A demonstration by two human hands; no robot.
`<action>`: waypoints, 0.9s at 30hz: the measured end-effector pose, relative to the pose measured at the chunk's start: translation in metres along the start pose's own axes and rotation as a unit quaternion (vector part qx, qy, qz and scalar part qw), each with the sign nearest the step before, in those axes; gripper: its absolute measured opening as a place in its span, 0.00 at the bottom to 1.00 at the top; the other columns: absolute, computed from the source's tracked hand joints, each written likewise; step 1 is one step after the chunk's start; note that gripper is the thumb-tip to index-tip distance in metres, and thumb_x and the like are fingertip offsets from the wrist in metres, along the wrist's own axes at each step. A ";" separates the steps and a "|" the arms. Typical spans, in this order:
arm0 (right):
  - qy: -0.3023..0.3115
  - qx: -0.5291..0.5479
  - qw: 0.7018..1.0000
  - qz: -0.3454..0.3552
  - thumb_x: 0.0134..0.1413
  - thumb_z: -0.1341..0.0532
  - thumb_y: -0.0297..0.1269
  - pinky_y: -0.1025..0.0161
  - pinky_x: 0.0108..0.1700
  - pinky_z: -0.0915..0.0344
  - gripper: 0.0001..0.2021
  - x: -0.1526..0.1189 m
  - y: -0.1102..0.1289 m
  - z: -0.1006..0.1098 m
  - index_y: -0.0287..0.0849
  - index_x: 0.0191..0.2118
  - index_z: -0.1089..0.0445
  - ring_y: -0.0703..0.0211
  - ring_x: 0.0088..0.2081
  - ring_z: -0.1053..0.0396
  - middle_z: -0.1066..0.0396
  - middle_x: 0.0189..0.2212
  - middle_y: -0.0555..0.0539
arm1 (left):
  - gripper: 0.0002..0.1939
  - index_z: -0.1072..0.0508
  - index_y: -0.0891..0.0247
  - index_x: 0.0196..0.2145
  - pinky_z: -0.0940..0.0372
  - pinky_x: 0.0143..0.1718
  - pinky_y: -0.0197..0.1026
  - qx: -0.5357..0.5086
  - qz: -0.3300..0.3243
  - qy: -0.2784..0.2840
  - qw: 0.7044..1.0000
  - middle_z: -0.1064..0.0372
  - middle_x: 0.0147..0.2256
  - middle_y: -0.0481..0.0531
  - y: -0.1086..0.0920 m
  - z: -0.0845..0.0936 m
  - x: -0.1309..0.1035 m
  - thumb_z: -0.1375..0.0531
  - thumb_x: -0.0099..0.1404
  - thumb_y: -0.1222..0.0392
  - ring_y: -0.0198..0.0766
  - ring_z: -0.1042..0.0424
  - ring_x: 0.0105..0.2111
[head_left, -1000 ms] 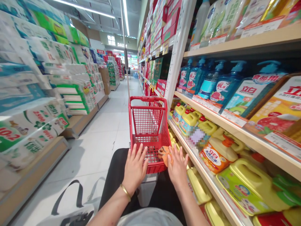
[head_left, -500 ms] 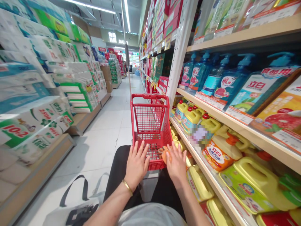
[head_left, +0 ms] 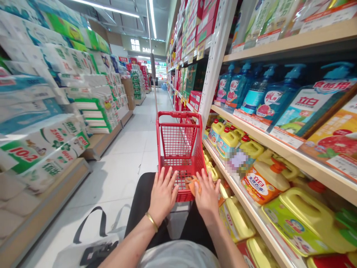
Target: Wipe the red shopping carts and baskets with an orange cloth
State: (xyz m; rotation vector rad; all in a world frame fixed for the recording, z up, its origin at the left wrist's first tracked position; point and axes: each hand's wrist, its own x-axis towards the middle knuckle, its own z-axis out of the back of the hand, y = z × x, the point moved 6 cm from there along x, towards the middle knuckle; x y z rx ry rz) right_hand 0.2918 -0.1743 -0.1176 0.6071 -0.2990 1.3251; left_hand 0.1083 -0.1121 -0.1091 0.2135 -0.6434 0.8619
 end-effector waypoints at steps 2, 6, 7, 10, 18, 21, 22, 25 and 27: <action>-0.008 -0.010 0.999 -0.046 0.77 0.55 0.43 0.29 0.72 0.65 0.24 0.003 -0.023 0.003 0.47 0.71 0.39 0.41 0.76 0.60 0.49 0.74 0.45 | 0.30 0.41 0.57 0.72 0.51 0.72 0.66 -0.003 0.000 0.002 1.000 0.51 0.73 0.53 -0.003 -0.001 0.000 0.46 0.75 0.55 0.56 0.59 0.75; -0.008 0.004 1.000 -0.011 0.76 0.54 0.41 0.31 0.73 0.67 0.23 -0.006 0.000 -0.008 0.47 0.70 0.37 0.42 0.76 0.59 0.48 0.74 0.45 | 0.30 0.41 0.57 0.71 0.52 0.72 0.66 -0.005 0.000 0.003 1.000 0.51 0.73 0.53 -0.006 -0.001 0.000 0.45 0.75 0.54 0.56 0.61 0.75; -0.011 0.011 1.000 0.010 0.76 0.52 0.41 0.32 0.73 0.69 0.23 -0.010 0.015 -0.011 0.49 0.69 0.37 0.43 0.76 0.57 0.46 0.73 0.46 | 0.30 0.40 0.57 0.71 0.52 0.72 0.66 -0.004 0.001 0.002 1.000 0.51 0.73 0.53 -0.005 -0.001 0.000 0.46 0.75 0.54 0.56 0.61 0.75; -0.018 0.026 0.997 0.066 0.75 0.48 0.40 0.38 0.75 0.73 0.22 -0.016 0.048 -0.015 0.52 0.70 0.37 0.47 0.74 0.51 0.42 0.71 0.48 | 0.29 0.40 0.57 0.71 0.50 0.71 0.65 0.002 0.005 0.004 1.000 0.51 0.73 0.53 0.000 0.001 0.000 0.46 0.75 0.54 0.56 0.60 0.75; -0.009 0.005 0.998 -0.062 0.77 0.57 0.45 0.27 0.72 0.70 0.25 0.008 -0.030 0.005 0.49 0.71 0.40 0.42 0.76 0.59 0.48 0.74 0.44 | 0.30 0.42 0.56 0.72 0.53 0.72 0.66 -0.003 0.000 0.002 1.000 0.50 0.73 0.52 -0.004 0.001 0.001 0.46 0.75 0.54 0.56 0.61 0.75; -0.014 0.010 0.999 -0.038 0.76 0.56 0.43 0.28 0.72 0.69 0.25 0.008 -0.017 0.000 0.48 0.71 0.38 0.41 0.76 0.59 0.47 0.73 0.44 | 0.30 0.42 0.56 0.72 0.53 0.72 0.66 -0.007 -0.001 0.004 1.000 0.51 0.73 0.52 -0.008 -0.001 0.000 0.46 0.75 0.54 0.56 0.61 0.75; -0.015 0.012 1.000 -0.010 0.76 0.54 0.42 0.29 0.72 0.69 0.24 0.005 -0.002 -0.004 0.49 0.70 0.37 0.41 0.76 0.57 0.46 0.73 0.44 | 0.30 0.42 0.55 0.72 0.53 0.72 0.66 -0.007 0.000 0.004 1.000 0.51 0.73 0.52 -0.008 -0.001 -0.001 0.46 0.75 0.54 0.56 0.60 0.75; -0.018 0.018 0.997 0.075 0.75 0.49 0.40 0.35 0.74 0.71 0.23 -0.008 0.045 -0.014 0.49 0.69 0.36 0.45 0.74 0.51 0.42 0.71 0.45 | 0.30 0.42 0.55 0.72 0.52 0.72 0.66 0.000 0.004 0.008 1.000 0.51 0.74 0.51 -0.004 0.000 -0.001 0.46 0.75 0.55 0.56 0.59 0.75; -0.011 0.023 0.994 0.109 0.75 0.48 0.40 0.41 0.75 0.72 0.23 -0.012 0.058 -0.016 0.50 0.70 0.38 0.50 0.73 0.48 0.42 0.71 0.45 | 0.29 0.41 0.55 0.72 0.51 0.72 0.66 0.005 0.004 0.012 1.000 0.52 0.74 0.52 0.000 0.001 0.000 0.46 0.75 0.55 0.57 0.59 0.75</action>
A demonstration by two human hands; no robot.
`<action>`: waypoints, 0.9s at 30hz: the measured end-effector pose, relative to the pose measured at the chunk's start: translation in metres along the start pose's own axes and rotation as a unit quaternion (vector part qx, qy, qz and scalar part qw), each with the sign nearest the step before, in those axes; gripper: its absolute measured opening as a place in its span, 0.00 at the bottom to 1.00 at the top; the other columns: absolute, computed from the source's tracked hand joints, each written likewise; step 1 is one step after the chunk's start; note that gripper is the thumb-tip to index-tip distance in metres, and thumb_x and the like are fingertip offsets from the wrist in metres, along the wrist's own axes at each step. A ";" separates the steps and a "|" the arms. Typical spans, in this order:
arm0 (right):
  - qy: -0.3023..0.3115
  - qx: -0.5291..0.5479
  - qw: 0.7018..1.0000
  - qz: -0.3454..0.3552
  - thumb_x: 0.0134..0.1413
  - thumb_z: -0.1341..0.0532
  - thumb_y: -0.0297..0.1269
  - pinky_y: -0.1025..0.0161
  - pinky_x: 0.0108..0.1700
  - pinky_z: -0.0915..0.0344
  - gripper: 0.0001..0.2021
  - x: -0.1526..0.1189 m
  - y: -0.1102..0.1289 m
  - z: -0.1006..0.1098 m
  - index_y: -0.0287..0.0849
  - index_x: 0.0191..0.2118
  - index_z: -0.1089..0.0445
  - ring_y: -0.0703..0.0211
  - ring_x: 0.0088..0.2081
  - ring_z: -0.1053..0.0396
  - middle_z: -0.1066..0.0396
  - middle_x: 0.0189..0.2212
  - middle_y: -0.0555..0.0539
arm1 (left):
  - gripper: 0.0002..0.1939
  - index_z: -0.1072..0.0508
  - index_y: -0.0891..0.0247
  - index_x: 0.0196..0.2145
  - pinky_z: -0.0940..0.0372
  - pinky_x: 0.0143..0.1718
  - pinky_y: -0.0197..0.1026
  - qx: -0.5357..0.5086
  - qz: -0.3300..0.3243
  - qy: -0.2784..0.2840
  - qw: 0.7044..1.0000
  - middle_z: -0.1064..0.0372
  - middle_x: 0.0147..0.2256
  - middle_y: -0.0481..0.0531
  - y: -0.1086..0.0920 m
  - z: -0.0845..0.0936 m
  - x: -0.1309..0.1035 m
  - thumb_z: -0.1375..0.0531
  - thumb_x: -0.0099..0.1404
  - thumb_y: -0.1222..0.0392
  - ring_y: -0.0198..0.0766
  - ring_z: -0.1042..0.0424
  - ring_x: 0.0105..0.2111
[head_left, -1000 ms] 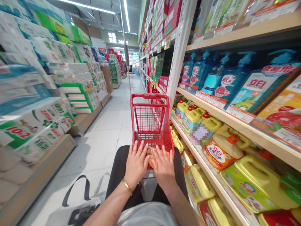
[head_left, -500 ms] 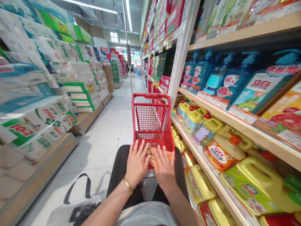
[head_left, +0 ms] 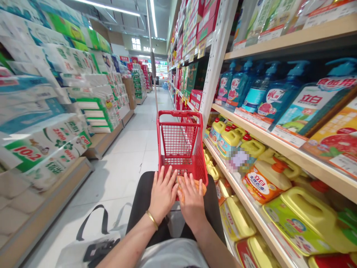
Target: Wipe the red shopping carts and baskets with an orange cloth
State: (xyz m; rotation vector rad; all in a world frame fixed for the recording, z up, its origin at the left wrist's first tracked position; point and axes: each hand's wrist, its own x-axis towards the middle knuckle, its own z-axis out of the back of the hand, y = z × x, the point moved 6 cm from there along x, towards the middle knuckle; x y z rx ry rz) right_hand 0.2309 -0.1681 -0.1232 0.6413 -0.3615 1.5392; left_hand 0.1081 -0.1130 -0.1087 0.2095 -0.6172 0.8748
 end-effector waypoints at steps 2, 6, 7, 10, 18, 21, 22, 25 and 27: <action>0.013 0.002 1.000 -0.009 0.75 0.50 0.41 0.41 0.75 0.73 0.23 0.000 -0.012 0.002 0.50 0.71 0.39 0.51 0.73 0.48 0.42 0.71 0.46 | 0.29 0.42 0.54 0.72 0.52 0.71 0.67 0.001 0.000 -0.001 1.000 0.52 0.74 0.52 0.002 0.001 0.001 0.46 0.75 0.55 0.56 0.59 0.75; 0.008 -0.002 0.992 -0.124 0.77 0.56 0.42 0.33 0.73 0.69 0.25 0.000 -0.075 0.014 0.48 0.71 0.40 0.46 0.75 0.55 0.45 0.73 0.43 | 0.32 0.45 0.54 0.73 0.52 0.71 0.68 -0.012 -0.005 -0.010 1.000 0.52 0.74 0.52 -0.004 0.000 0.001 0.46 0.75 0.55 0.56 0.60 0.75; 0.001 0.002 0.989 -0.149 0.77 0.57 0.42 0.32 0.73 0.68 0.25 -0.001 -0.087 0.016 0.47 0.72 0.41 0.46 0.76 0.56 0.46 0.73 0.43 | 0.32 0.45 0.53 0.73 0.52 0.72 0.68 -0.017 -0.007 -0.011 1.000 0.52 0.74 0.52 -0.006 -0.001 0.001 0.45 0.74 0.55 0.57 0.60 0.75; -0.017 0.020 0.985 -0.169 0.77 0.57 0.43 0.32 0.73 0.63 0.25 -0.004 -0.087 0.013 0.46 0.72 0.41 0.45 0.77 0.61 0.49 0.74 0.43 | 0.33 0.45 0.53 0.73 0.53 0.72 0.68 -0.024 -0.008 -0.009 1.000 0.53 0.74 0.52 -0.011 -0.002 0.000 0.45 0.74 0.54 0.57 0.61 0.75; 0.012 0.004 0.999 -0.036 0.76 0.50 0.42 0.39 0.75 0.73 0.24 -0.007 -0.023 0.003 0.53 0.73 0.43 0.50 0.75 0.54 0.45 0.73 0.49 | 0.29 0.40 0.56 0.71 0.52 0.72 0.67 -0.009 0.009 -0.001 1.000 0.51 0.74 0.52 0.003 0.001 0.001 0.46 0.75 0.55 0.56 0.61 0.75; 0.010 -0.012 0.994 -0.106 0.77 0.54 0.42 0.33 0.74 0.71 0.24 -0.006 -0.064 0.014 0.51 0.73 0.44 0.46 0.76 0.57 0.49 0.74 0.47 | 0.29 0.41 0.56 0.72 0.53 0.72 0.67 -0.008 0.007 -0.004 1.000 0.52 0.74 0.52 0.003 0.000 0.002 0.46 0.75 0.55 0.56 0.61 0.75; 0.003 -0.015 0.990 -0.139 0.77 0.55 0.43 0.32 0.73 0.69 0.25 -0.006 -0.079 0.017 0.50 0.73 0.43 0.45 0.76 0.58 0.50 0.74 0.46 | 0.30 0.41 0.55 0.72 0.53 0.72 0.66 -0.009 0.005 -0.006 1.000 0.52 0.74 0.51 0.001 0.000 0.002 0.46 0.75 0.55 0.56 0.61 0.75; -0.006 -0.013 0.984 -0.179 0.77 0.57 0.44 0.31 0.72 0.64 0.25 -0.006 -0.095 0.021 0.47 0.72 0.42 0.43 0.76 0.59 0.49 0.74 0.43 | 0.31 0.42 0.55 0.72 0.53 0.72 0.67 -0.016 0.001 -0.009 1.000 0.51 0.73 0.51 -0.006 -0.002 0.001 0.46 0.75 0.55 0.56 0.62 0.75; -0.007 -0.011 0.989 -0.147 0.77 0.55 0.42 0.33 0.73 0.64 0.24 -0.005 -0.076 0.016 0.47 0.70 0.38 0.43 0.76 0.58 0.48 0.74 0.44 | 0.31 0.43 0.55 0.73 0.54 0.72 0.67 -0.018 0.000 -0.009 1.000 0.51 0.73 0.51 -0.008 -0.002 0.000 0.46 0.75 0.54 0.56 0.62 0.75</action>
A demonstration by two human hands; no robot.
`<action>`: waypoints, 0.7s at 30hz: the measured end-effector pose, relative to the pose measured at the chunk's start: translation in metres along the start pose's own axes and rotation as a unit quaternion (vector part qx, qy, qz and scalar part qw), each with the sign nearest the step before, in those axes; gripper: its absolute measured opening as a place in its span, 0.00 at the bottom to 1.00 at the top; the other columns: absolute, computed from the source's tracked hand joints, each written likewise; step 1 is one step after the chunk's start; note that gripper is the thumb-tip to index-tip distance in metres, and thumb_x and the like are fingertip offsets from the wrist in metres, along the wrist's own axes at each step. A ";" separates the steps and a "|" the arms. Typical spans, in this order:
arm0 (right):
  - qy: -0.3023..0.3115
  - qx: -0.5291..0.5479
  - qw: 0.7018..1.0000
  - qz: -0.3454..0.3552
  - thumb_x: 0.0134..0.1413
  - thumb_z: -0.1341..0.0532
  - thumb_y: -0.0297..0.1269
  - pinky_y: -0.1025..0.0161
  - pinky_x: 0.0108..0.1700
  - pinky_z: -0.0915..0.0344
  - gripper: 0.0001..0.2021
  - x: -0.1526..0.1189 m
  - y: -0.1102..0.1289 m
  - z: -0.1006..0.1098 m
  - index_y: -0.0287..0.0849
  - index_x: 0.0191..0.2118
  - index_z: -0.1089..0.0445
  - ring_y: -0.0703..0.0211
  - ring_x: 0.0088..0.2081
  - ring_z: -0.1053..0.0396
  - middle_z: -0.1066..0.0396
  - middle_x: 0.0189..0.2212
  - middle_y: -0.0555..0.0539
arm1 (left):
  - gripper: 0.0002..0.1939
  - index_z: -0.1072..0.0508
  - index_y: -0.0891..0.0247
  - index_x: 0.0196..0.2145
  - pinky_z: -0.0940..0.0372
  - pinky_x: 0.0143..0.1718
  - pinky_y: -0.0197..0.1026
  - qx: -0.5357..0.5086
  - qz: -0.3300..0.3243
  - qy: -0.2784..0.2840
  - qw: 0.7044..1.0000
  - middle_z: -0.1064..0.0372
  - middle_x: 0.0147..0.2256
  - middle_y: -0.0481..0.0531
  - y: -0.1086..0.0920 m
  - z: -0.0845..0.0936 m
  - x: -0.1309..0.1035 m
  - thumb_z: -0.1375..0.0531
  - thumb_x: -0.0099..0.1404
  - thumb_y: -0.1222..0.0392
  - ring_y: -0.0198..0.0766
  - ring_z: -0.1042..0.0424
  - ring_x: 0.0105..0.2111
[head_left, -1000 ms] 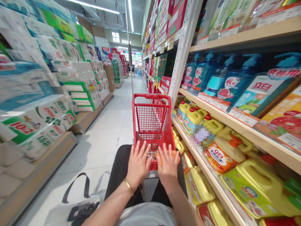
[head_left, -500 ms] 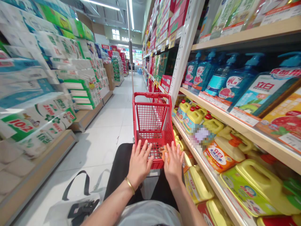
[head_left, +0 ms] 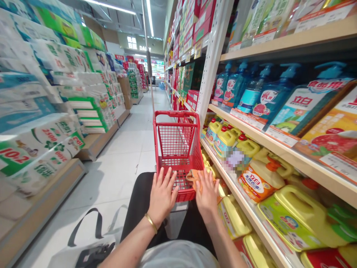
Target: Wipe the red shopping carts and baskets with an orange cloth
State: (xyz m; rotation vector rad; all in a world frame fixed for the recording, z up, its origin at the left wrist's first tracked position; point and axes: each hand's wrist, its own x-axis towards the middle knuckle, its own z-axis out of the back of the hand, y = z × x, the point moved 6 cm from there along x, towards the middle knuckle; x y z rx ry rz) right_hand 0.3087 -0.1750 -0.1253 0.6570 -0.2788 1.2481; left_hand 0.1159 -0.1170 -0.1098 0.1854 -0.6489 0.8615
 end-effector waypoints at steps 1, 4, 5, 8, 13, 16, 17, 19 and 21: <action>-0.002 0.002 1.000 0.025 0.76 0.54 0.41 0.33 0.73 0.65 0.23 -0.004 0.015 -0.003 0.47 0.69 0.37 0.44 0.76 0.57 0.46 0.73 0.44 | 0.31 0.43 0.55 0.73 0.54 0.72 0.67 0.001 -0.001 0.001 1.000 0.51 0.73 0.51 0.000 0.000 0.000 0.46 0.75 0.54 0.56 0.61 0.75; -0.013 0.011 0.995 0.101 0.75 0.49 0.39 0.39 0.75 0.69 0.22 -0.019 0.061 -0.009 0.50 0.68 0.35 0.47 0.74 0.51 0.41 0.71 0.47 | 0.30 0.41 0.55 0.72 0.53 0.72 0.66 0.006 -0.002 0.002 1.000 0.51 0.73 0.52 0.002 0.001 -0.001 0.46 0.75 0.54 0.56 0.61 0.75; -0.014 0.016 0.992 0.124 0.74 0.48 0.39 0.41 0.75 0.69 0.22 -0.022 0.071 -0.009 0.51 0.69 0.36 0.49 0.74 0.49 0.39 0.70 0.48 | 0.29 0.41 0.55 0.71 0.53 0.72 0.66 0.008 -0.003 0.002 1.000 0.51 0.73 0.52 0.004 0.001 -0.001 0.46 0.75 0.54 0.56 0.60 0.75; -0.002 0.030 0.988 0.149 0.74 0.47 0.40 0.43 0.76 0.71 0.22 -0.020 0.067 -0.005 0.52 0.69 0.37 0.51 0.72 0.45 0.38 0.70 0.49 | 0.29 0.40 0.57 0.71 0.52 0.72 0.66 0.013 -0.004 0.000 1.000 0.51 0.73 0.53 0.007 0.002 -0.001 0.46 0.75 0.54 0.56 0.59 0.75; 0.005 0.046 0.999 -0.004 0.77 0.55 0.44 0.32 0.73 0.67 0.24 0.001 -0.012 0.004 0.49 0.70 0.37 0.44 0.75 0.55 0.46 0.73 0.45 | 0.30 0.41 0.57 0.72 0.53 0.72 0.66 0.006 -0.005 -0.006 1.000 0.51 0.73 0.52 0.003 0.001 0.000 0.45 0.75 0.54 0.57 0.60 0.75; -0.001 0.068 0.997 -0.030 0.77 0.56 0.45 0.33 0.73 0.59 0.25 0.001 -0.021 -0.001 0.46 0.71 0.39 0.44 0.76 0.58 0.48 0.74 0.43 | 0.32 0.43 0.55 0.72 0.54 0.73 0.66 -0.005 -0.005 -0.010 1.000 0.51 0.73 0.52 0.000 -0.001 0.000 0.45 0.74 0.54 0.56 0.60 0.75; -0.002 0.067 0.998 -0.013 0.77 0.55 0.44 0.34 0.73 0.58 0.25 -0.002 -0.011 -0.004 0.46 0.71 0.39 0.44 0.76 0.59 0.49 0.74 0.44 | 0.32 0.43 0.54 0.73 0.54 0.73 0.66 -0.007 -0.003 -0.011 1.000 0.51 0.73 0.52 0.000 -0.001 0.000 0.44 0.74 0.54 0.56 0.60 0.75; -0.010 0.054 0.998 0.036 0.76 0.52 0.42 0.35 0.73 0.59 0.23 -0.012 0.018 -0.009 0.48 0.70 0.37 0.43 0.76 0.58 0.47 0.74 0.45 | 0.32 0.43 0.54 0.73 0.53 0.72 0.66 -0.005 0.001 -0.010 1.000 0.51 0.73 0.52 0.002 -0.001 -0.001 0.45 0.74 0.54 0.56 0.60 0.75; -0.022 0.045 0.995 0.084 0.75 0.49 0.41 0.38 0.74 0.61 0.22 -0.021 0.046 -0.011 0.50 0.69 0.35 0.45 0.75 0.53 0.43 0.72 0.47 | 0.31 0.42 0.55 0.72 0.52 0.72 0.66 0.001 0.003 -0.005 1.000 0.52 0.74 0.52 0.006 -0.001 -0.001 0.45 0.75 0.54 0.56 0.60 0.75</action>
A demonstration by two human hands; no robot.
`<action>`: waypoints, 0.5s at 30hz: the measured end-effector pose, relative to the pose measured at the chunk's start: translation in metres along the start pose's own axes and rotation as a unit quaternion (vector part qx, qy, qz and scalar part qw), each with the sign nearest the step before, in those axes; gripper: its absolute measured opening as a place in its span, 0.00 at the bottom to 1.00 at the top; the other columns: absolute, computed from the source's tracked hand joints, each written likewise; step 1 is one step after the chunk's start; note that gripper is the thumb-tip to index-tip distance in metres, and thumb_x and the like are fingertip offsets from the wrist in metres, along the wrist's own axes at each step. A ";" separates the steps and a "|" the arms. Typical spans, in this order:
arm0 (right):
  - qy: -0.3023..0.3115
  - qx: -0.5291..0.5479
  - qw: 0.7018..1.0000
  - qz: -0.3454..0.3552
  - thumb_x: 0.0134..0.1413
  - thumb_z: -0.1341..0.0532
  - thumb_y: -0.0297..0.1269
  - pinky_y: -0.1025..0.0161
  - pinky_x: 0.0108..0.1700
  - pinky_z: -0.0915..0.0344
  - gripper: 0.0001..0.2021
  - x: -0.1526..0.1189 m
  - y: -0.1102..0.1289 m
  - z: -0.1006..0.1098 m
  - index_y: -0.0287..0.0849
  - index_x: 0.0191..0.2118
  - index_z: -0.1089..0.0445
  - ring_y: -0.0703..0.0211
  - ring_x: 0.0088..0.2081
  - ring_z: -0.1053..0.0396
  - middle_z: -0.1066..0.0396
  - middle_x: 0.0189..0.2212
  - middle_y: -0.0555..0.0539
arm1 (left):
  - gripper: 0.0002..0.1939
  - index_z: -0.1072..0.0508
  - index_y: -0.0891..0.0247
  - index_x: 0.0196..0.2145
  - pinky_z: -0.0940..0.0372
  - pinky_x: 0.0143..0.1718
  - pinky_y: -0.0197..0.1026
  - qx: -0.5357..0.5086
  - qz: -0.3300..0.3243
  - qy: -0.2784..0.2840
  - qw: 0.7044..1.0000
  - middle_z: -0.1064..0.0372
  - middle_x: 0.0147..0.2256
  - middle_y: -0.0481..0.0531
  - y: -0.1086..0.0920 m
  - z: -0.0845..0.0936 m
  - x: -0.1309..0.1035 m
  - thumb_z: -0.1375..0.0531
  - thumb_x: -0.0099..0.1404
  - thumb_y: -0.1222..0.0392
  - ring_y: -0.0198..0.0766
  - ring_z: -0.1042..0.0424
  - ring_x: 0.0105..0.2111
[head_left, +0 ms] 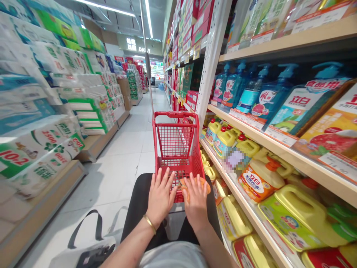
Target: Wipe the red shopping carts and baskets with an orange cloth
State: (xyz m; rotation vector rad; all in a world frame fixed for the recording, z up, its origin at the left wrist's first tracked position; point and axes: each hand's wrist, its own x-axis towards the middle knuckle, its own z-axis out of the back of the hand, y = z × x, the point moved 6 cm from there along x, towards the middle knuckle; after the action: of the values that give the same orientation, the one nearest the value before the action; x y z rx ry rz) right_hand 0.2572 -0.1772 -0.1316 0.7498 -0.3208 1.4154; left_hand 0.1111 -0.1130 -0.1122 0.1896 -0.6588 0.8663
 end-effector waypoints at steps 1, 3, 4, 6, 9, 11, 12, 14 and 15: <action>0.000 0.000 1.000 0.023 0.75 0.48 0.41 0.40 0.75 0.61 0.22 -0.001 0.010 -0.001 0.51 0.69 0.35 0.47 0.74 0.51 0.42 0.71 0.48 | 0.30 0.42 0.56 0.72 0.52 0.72 0.66 0.004 0.000 0.002 1.000 0.52 0.74 0.52 0.002 0.000 0.000 0.45 0.75 0.54 0.56 0.60 0.75; 0.010 0.002 0.999 0.053 0.74 0.46 0.41 0.43 0.76 0.63 0.22 -0.001 0.015 0.000 0.52 0.69 0.37 0.49 0.73 0.48 0.40 0.70 0.49 | 0.30 0.41 0.57 0.72 0.52 0.72 0.66 0.012 -0.001 0.004 1.000 0.52 0.74 0.53 0.005 0.000 0.000 0.46 0.75 0.54 0.57 0.60 0.75; 0.017 0.000 0.998 0.053 0.74 0.47 0.41 0.42 0.76 0.64 0.23 0.000 0.008 0.002 0.53 0.70 0.38 0.50 0.73 0.48 0.40 0.71 0.49 | 0.30 0.41 0.57 0.72 0.52 0.72 0.67 0.013 -0.002 0.002 1.000 0.52 0.74 0.53 0.006 0.000 0.000 0.46 0.75 0.54 0.57 0.60 0.75; 0.022 -0.007 1.000 0.013 0.75 0.49 0.41 0.37 0.75 0.66 0.23 0.005 -0.019 0.009 0.53 0.71 0.40 0.48 0.74 0.51 0.43 0.72 0.48 | 0.30 0.42 0.57 0.72 0.52 0.72 0.67 0.013 -0.004 -0.002 1.000 0.52 0.74 0.53 0.005 0.000 0.001 0.46 0.75 0.54 0.57 0.59 0.75; 0.003 -0.008 0.997 -0.076 0.77 0.54 0.41 0.32 0.74 0.63 0.24 0.010 -0.062 0.019 0.47 0.72 0.41 0.45 0.76 0.57 0.47 0.73 0.45 | 0.31 0.43 0.57 0.72 0.53 0.72 0.67 0.004 -0.009 -0.003 1.000 0.52 0.74 0.53 -0.001 -0.001 0.001 0.45 0.75 0.54 0.57 0.60 0.75; -0.004 0.000 0.996 -0.085 0.77 0.55 0.41 0.32 0.73 0.61 0.24 0.010 -0.064 0.018 0.45 0.72 0.41 0.44 0.76 0.59 0.48 0.74 0.43 | 0.31 0.43 0.57 0.72 0.53 0.72 0.67 -0.002 -0.010 -0.004 1.000 0.51 0.73 0.53 -0.005 -0.001 0.000 0.45 0.74 0.54 0.57 0.60 0.75; -0.002 0.002 0.997 -0.071 0.77 0.54 0.40 0.32 0.73 0.61 0.24 0.009 -0.056 0.015 0.45 0.71 0.40 0.44 0.76 0.59 0.48 0.74 0.43 | 0.31 0.43 0.57 0.72 0.54 0.72 0.67 -0.005 -0.010 -0.005 1.000 0.51 0.73 0.53 -0.006 -0.001 0.000 0.45 0.74 0.54 0.57 0.60 0.75; 0.002 0.005 1.000 -0.025 0.76 0.51 0.40 0.35 0.74 0.62 0.22 0.004 -0.025 0.007 0.47 0.69 0.37 0.46 0.76 0.57 0.46 0.73 0.45 | 0.31 0.43 0.56 0.72 0.53 0.72 0.67 -0.008 -0.009 -0.006 1.000 0.50 0.73 0.52 -0.007 0.000 0.000 0.45 0.75 0.53 0.56 0.60 0.75; 0.004 0.008 1.000 0.001 0.75 0.50 0.39 0.38 0.75 0.63 0.22 0.001 -0.007 0.003 0.48 0.68 0.35 0.47 0.76 0.55 0.44 0.72 0.46 | 0.31 0.43 0.56 0.72 0.53 0.72 0.66 -0.009 -0.009 -0.006 1.000 0.50 0.73 0.52 -0.006 0.001 0.000 0.45 0.75 0.54 0.56 0.60 0.75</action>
State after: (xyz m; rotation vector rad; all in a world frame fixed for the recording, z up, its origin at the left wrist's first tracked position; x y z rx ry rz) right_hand 0.2649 -0.1779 -0.1311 0.7569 -0.3055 1.4239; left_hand 0.1149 -0.1173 -0.1108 0.1842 -0.6751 0.8424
